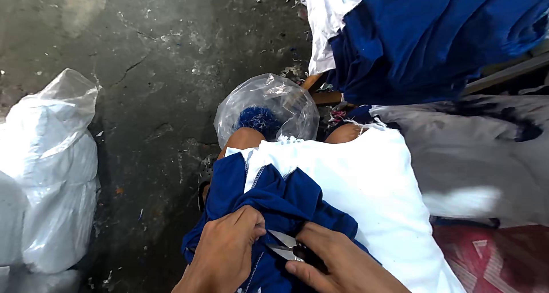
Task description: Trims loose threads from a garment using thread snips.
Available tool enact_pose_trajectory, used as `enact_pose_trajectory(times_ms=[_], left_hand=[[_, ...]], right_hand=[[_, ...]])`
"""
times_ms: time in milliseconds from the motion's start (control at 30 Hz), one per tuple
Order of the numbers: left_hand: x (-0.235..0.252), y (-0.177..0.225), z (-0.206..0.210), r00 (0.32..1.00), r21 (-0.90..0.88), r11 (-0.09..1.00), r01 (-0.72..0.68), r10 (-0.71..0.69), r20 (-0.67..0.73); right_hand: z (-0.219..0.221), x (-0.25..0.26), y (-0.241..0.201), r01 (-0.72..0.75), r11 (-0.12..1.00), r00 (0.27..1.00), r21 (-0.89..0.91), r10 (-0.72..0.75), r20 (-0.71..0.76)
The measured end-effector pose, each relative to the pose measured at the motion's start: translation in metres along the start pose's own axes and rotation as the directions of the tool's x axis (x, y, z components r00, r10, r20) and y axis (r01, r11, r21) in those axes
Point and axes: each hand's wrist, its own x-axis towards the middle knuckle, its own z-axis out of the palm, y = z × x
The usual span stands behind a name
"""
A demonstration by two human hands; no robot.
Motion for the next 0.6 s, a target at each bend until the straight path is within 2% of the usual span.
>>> enact_pose_trajectory(times_ms=[133, 267, 367, 467, 533, 600], left_hand=[[0.000, 0.000, 0.000, 0.998, -0.046, 0.997, 0.056, -0.057, -0.011], [-0.003, -0.004, -0.006, 0.990, -0.261, 0.955, 0.140, -0.140, 0.017], [-0.009, -0.011, -0.008, 0.994, -0.406, 0.910, 0.081, -0.106, -0.039], [-0.019, -0.010, -0.018, 0.996, -0.356, 0.930, 0.085, -0.091, 0.000], [-0.023, -0.004, -0.022, 0.996, -0.238, 0.967, 0.090, -0.080, 0.050], [-0.026, 0.003, -0.017, 0.995, -0.172, 0.980, 0.098, -0.094, 0.031]], right_hand=[[0.012, 0.003, -0.003, 0.024, 0.984, 0.992, -0.176, -0.045, -0.115], [0.003, 0.002, -0.007, -0.050, 0.995, 0.998, -0.084, 0.046, -0.049], [0.007, 0.003, -0.001, -0.001, 0.996, 0.995, -0.086, -0.008, -0.100], [-0.004, 0.003, -0.007, -0.066, 0.998, 0.998, 0.017, 0.066, 0.008], [-0.005, 0.004, -0.008, -0.072, 0.997, 0.997, 0.024, 0.072, 0.015], [-0.005, 0.004, -0.008, -0.067, 0.998, 0.998, 0.021, 0.067, 0.014]])
